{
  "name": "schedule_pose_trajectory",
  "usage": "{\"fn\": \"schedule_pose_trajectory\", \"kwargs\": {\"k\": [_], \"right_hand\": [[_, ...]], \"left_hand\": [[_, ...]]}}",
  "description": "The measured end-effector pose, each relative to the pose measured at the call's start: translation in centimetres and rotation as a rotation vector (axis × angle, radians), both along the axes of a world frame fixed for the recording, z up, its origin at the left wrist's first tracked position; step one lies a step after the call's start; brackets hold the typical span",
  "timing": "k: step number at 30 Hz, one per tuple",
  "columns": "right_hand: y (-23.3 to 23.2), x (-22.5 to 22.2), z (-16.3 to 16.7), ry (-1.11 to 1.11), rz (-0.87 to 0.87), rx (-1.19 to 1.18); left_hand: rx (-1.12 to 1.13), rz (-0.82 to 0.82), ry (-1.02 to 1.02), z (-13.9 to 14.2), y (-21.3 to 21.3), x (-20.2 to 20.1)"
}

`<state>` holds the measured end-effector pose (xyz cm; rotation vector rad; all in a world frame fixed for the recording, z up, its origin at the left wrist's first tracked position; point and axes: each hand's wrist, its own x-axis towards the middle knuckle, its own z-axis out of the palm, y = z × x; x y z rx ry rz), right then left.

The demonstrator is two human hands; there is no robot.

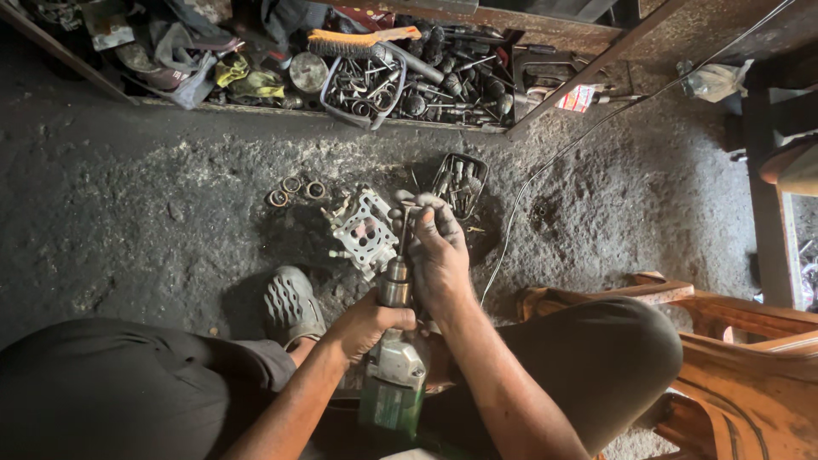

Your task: The person sits on the floor and uses a green power drill to work on a metal engine block. They hold the drill with both hands and apply it to the surface of the metal part, which is resting on the ground.

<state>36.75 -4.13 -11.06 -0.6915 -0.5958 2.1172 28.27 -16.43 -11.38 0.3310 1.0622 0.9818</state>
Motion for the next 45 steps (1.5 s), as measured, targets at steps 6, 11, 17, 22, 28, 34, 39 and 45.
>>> {"fn": "schedule_pose_trajectory", "kwargs": {"k": [6, 11, 17, 22, 28, 34, 39, 45], "right_hand": [[0.4, -0.2, 0.0, -0.013, -0.010, 0.051], [0.5, -0.3, -0.1, 0.003, -0.007, 0.044], [0.4, -0.3, -0.8, 0.064, -0.010, 0.020], [0.7, -0.2, -1.2, -0.002, -0.017, -0.034], [0.3, -0.5, -1.6, -0.080, -0.020, -0.024], [0.5, -0.8, -0.8, -0.171, 0.048, -0.080], [0.7, -0.7, 0.3, -0.144, 0.137, -0.042], [1.4, -1.2, 1.3, -0.347, 0.314, 0.214]], "left_hand": [[-0.037, 0.018, -0.065, -0.2, 0.0, 0.0], [-0.028, 0.019, -0.050, -0.7, -0.1, -0.1], [-0.038, 0.060, -0.104, -1.2, -0.1, 0.2], [-0.049, 0.068, -0.123, -1.0, -0.1, -0.1], [-0.029, 0.049, -0.055, -0.9, -0.1, 0.1], [-0.028, 0.073, -0.009, -1.7, -0.4, 0.5], [-0.052, 0.058, 0.005, -2.5, -0.4, 0.6], [-0.060, 0.067, -0.025, -2.8, -0.5, 0.7]]}}
